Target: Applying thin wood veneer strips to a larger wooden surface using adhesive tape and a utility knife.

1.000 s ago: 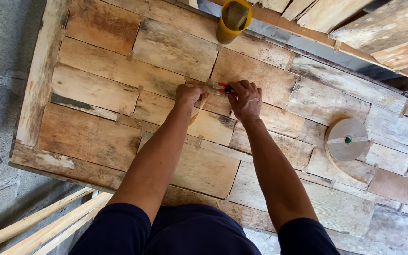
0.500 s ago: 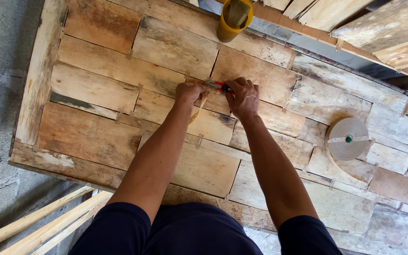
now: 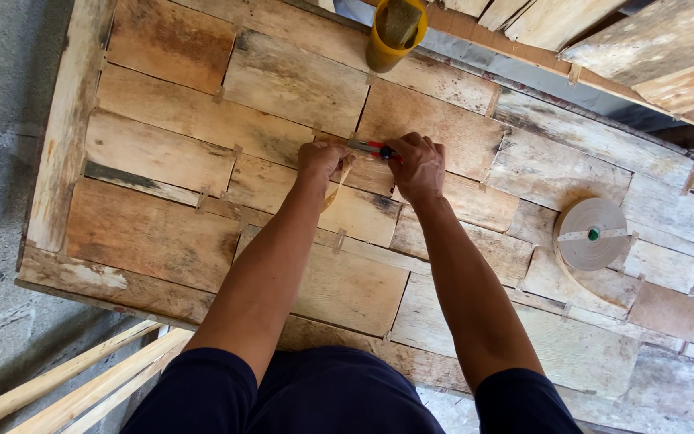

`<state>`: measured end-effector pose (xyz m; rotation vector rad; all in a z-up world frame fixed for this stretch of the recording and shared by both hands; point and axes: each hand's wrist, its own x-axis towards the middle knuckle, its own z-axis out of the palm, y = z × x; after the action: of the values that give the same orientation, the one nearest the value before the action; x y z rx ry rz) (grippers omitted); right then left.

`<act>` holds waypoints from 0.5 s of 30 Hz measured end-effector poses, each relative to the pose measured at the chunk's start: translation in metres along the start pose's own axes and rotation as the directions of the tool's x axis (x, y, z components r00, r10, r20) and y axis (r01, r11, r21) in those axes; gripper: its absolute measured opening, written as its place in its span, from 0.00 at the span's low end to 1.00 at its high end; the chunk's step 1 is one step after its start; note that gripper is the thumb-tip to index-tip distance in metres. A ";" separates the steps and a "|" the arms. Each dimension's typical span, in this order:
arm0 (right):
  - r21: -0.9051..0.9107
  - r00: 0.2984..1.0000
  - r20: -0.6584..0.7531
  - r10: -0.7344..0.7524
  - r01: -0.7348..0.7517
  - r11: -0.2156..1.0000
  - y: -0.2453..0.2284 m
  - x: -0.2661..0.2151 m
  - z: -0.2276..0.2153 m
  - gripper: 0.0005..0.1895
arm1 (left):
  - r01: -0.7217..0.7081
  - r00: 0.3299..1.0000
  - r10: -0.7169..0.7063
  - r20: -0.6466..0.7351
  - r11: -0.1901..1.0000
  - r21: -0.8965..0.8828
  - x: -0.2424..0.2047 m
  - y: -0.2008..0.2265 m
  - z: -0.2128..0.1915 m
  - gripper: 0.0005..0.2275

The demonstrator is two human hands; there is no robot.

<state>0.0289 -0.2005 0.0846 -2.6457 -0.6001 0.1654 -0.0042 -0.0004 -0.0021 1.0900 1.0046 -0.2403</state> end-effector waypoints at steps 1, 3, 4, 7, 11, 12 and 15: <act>0.000 1.000 0.001 -0.001 0.001 1.000 -0.001 0.000 0.000 0.12 | 0.000 1.000 0.000 -0.001 1.000 0.000 0.004 -0.003 -0.001 0.04; -0.015 1.000 -0.019 -0.011 0.011 1.000 0.000 -0.002 -0.001 0.11 | -0.028 0.999 0.029 0.028 0.999 -0.025 0.012 -0.010 -0.001 0.04; -0.017 1.000 -0.019 -0.007 0.006 1.000 -0.004 -0.003 -0.004 0.11 | -0.026 0.999 0.027 0.032 0.999 -0.024 0.011 -0.010 -0.001 0.04; -0.049 1.000 0.000 0.029 -0.029 0.998 -0.013 -0.003 -0.009 0.10 | 0.007 1.000 -0.005 0.031 0.996 -0.084 0.010 -0.008 0.000 0.03; -0.076 0.999 -0.011 0.031 -0.032 0.997 0.004 -0.011 0.000 0.10 | -0.002 1.000 0.003 0.025 0.998 -0.059 -0.001 0.000 -0.004 0.04; -0.096 0.999 -0.029 0.020 -0.023 0.995 0.013 -0.015 0.005 0.10 | -0.017 0.999 0.017 0.028 1.000 -0.017 -0.009 0.003 -0.004 0.04; 0.017 0.980 -0.195 0.039 -0.036 0.999 0.016 -0.041 -0.011 0.08 | 0.000 0.999 0.003 0.048 0.999 -0.048 -0.020 0.012 -0.012 0.04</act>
<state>0.0005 -0.2358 0.0884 -2.6209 -0.4826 -0.0785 -0.0147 0.0097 0.0198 1.0370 0.9622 -0.2389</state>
